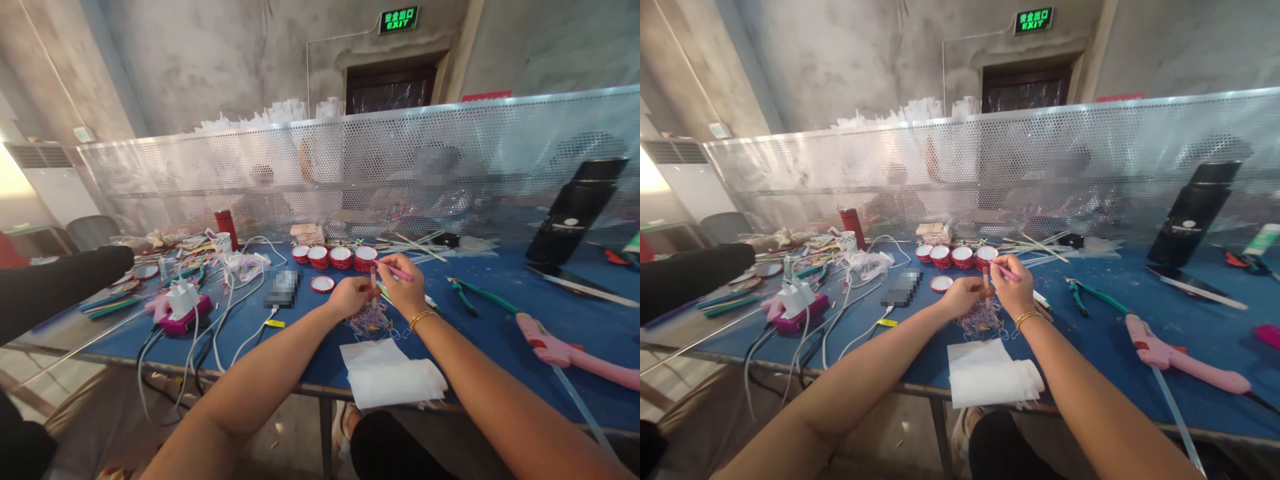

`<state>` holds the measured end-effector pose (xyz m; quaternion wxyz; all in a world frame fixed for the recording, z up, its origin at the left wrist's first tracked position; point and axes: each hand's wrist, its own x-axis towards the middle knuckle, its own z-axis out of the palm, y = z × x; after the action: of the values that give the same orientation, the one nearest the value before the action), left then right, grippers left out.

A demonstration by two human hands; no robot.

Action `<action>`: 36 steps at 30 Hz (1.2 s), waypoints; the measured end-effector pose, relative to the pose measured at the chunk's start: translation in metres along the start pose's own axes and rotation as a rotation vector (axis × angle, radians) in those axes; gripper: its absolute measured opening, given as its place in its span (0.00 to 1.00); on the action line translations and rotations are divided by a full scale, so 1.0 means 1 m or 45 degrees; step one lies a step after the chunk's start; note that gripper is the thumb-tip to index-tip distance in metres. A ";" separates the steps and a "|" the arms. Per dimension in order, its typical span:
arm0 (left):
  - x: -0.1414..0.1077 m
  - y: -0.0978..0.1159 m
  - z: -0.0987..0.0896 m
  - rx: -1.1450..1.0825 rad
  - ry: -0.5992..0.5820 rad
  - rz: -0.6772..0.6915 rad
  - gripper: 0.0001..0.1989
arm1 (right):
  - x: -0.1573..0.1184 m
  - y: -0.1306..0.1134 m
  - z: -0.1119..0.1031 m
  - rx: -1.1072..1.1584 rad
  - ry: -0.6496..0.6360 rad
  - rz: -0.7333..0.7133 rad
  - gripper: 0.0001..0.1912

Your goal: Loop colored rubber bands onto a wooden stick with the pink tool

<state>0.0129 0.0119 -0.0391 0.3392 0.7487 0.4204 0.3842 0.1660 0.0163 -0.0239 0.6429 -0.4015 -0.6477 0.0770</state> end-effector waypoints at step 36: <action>0.003 0.003 -0.002 -0.312 0.125 -0.173 0.18 | -0.002 -0.017 -0.003 0.143 -0.135 -0.028 0.06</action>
<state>0.0135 0.0140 -0.0351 0.4324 0.6519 0.4363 0.4447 0.1611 0.0024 -0.0148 0.6299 -0.3531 -0.6800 0.1272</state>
